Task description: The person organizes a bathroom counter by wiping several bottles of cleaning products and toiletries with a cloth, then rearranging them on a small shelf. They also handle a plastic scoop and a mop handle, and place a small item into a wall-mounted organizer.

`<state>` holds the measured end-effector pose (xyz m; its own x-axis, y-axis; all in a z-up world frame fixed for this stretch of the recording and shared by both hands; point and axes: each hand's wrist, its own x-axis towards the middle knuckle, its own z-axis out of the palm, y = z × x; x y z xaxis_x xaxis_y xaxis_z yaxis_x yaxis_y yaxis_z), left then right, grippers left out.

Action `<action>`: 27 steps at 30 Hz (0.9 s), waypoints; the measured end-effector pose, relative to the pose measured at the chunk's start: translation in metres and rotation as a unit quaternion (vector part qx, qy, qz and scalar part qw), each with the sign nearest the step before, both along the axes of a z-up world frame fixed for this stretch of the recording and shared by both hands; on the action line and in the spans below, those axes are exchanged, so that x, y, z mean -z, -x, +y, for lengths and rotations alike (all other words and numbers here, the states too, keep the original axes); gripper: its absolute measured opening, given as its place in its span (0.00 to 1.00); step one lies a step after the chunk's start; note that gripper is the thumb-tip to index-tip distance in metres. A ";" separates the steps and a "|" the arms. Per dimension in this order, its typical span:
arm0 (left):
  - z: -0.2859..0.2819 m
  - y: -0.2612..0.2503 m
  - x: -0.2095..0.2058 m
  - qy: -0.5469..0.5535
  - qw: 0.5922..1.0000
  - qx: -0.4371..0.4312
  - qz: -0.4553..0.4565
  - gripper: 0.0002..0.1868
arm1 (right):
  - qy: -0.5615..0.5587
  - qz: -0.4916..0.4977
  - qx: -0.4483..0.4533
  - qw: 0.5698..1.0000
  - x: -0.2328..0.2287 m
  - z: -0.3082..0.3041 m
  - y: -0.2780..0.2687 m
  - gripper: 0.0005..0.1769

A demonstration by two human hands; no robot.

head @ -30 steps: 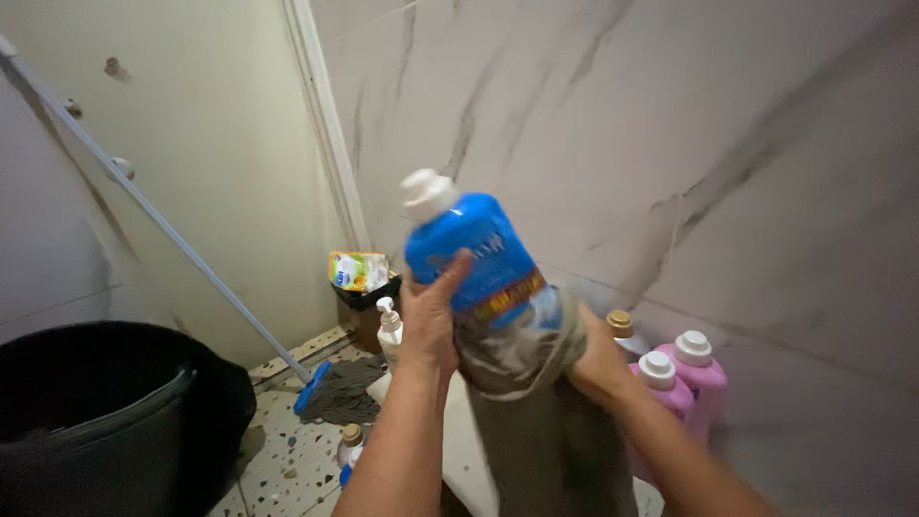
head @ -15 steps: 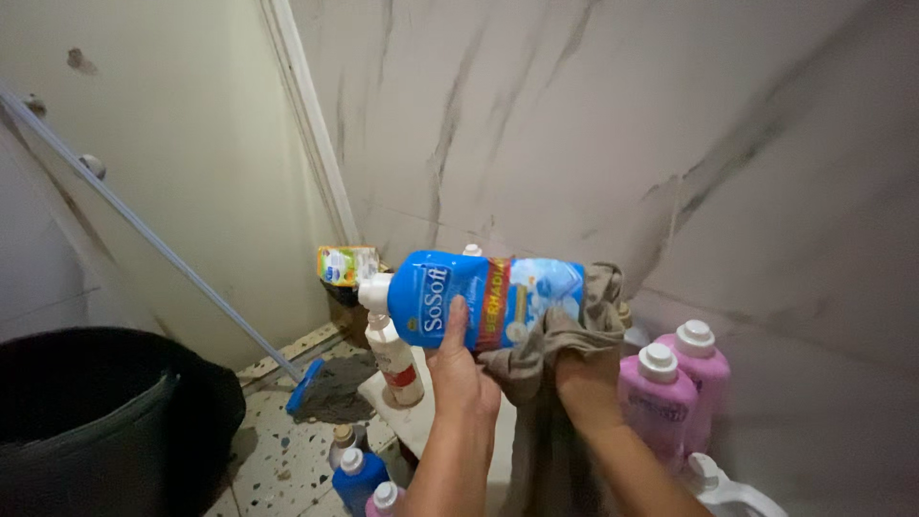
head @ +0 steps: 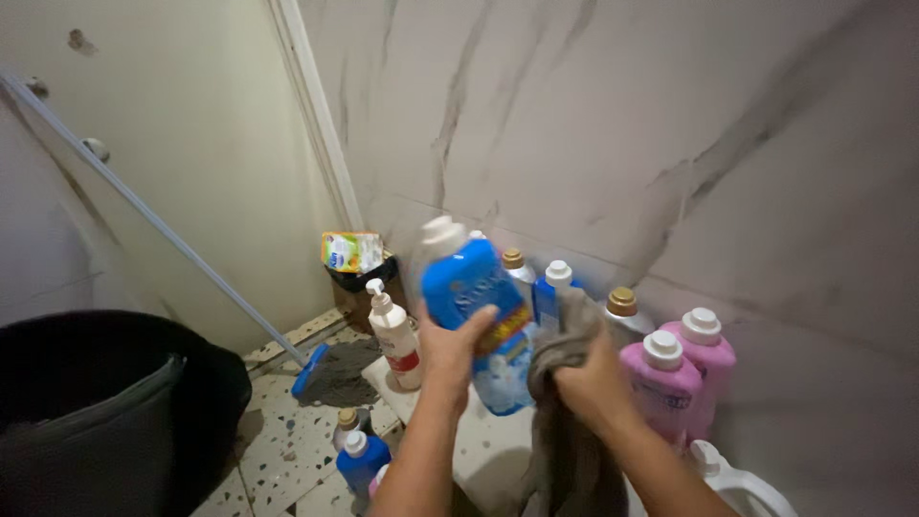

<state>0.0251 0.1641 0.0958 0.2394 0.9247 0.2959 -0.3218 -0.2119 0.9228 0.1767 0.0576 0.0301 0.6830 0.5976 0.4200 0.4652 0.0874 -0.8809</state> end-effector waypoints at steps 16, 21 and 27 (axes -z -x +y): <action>0.002 -0.004 0.055 0.033 0.984 0.161 0.070 0.34 | 0.261 -0.291 -0.107 0.914 -0.052 -0.021 -0.053 0.51; 0.019 -0.053 0.071 0.034 0.966 0.237 0.098 0.38 | 0.217 -0.229 -0.157 0.936 -0.115 -0.013 -0.055 0.48; 0.033 -0.107 0.112 -0.127 0.908 -0.048 0.397 0.46 | 0.170 -0.367 -0.090 0.910 -0.092 0.002 -0.069 0.35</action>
<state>0.1325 0.1976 -0.0166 0.3919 0.8792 0.2710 0.4556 -0.4414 0.7730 0.2455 0.0597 0.1219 0.1708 0.8525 0.4940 0.9443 0.0014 -0.3290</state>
